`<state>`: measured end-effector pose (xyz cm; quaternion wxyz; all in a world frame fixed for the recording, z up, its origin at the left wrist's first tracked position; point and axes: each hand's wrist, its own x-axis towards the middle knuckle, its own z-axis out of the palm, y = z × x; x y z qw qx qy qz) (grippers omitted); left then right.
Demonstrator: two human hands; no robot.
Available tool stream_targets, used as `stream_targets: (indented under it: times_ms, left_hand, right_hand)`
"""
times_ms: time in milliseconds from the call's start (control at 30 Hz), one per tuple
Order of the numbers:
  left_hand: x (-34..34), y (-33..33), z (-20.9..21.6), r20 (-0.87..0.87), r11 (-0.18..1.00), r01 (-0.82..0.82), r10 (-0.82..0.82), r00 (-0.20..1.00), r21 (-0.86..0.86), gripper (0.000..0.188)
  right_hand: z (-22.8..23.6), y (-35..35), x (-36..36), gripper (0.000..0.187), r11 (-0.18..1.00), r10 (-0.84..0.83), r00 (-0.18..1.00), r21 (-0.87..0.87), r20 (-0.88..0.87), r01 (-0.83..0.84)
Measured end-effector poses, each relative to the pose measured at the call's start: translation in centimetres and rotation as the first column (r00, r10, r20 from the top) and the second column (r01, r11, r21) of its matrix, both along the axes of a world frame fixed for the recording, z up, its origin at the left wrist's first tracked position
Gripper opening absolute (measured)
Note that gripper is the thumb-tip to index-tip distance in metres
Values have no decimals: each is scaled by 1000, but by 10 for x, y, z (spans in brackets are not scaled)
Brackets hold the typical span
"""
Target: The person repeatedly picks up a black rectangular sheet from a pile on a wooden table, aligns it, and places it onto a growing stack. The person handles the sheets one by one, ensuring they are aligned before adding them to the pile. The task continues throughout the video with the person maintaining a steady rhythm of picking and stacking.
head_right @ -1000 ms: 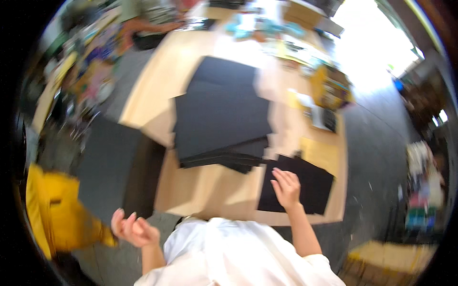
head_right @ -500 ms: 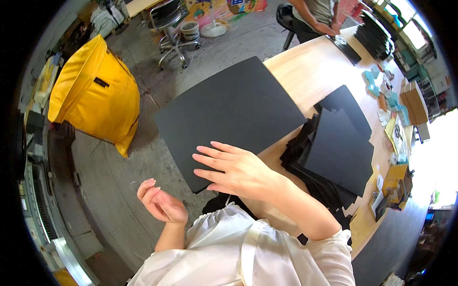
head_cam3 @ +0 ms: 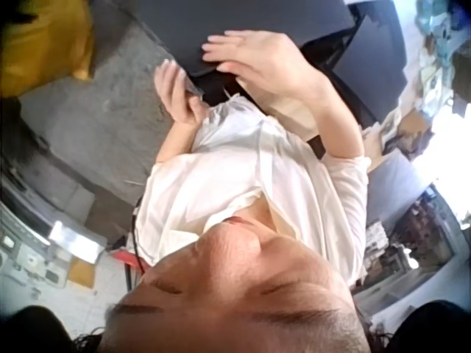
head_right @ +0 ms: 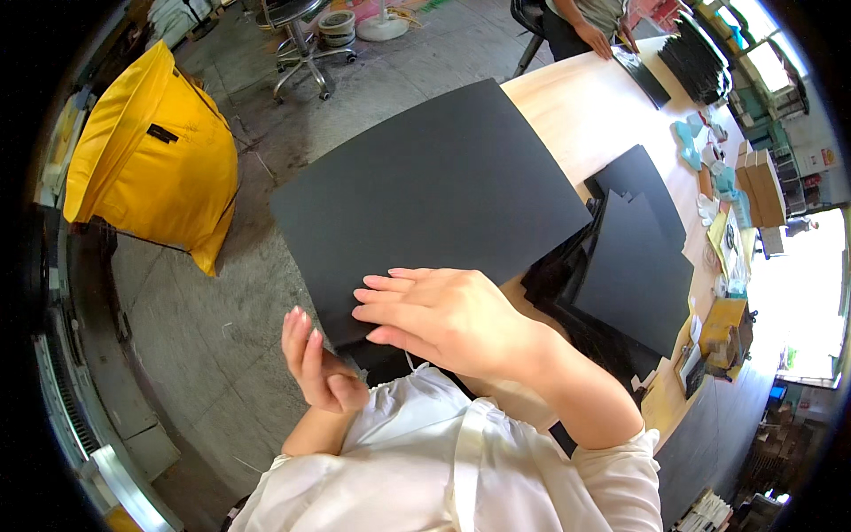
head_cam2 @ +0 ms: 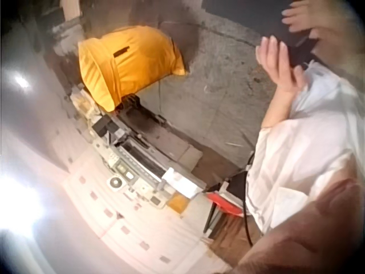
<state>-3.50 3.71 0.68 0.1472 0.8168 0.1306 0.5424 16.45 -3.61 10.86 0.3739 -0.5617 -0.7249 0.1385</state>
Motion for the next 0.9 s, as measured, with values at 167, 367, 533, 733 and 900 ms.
stream_targets:
  times_ms: [167,367,533,733,900]
  left_hand:
    - [13,-9,6,-106,998,-9,3,994,-60,70]
    - [21,-17,6,-71,992,-36,28,997,-117,77]
    - [21,-18,3,-79,993,-52,44,996,-108,78]
    - [21,-19,4,-91,992,-69,60,994,-101,78]
    - [22,-21,4,-96,991,-91,82,992,-93,78]
  right_hand:
    - [11,3,2,21,987,-51,969,-158,-242,13]
    - [12,3,4,25,977,-56,944,-214,-325,-16]
    - [13,3,6,27,971,-45,946,-237,-321,-34]
    - [15,3,6,29,968,-38,941,-247,-336,-49]
    - [16,3,7,29,969,-33,943,-243,-330,-52]
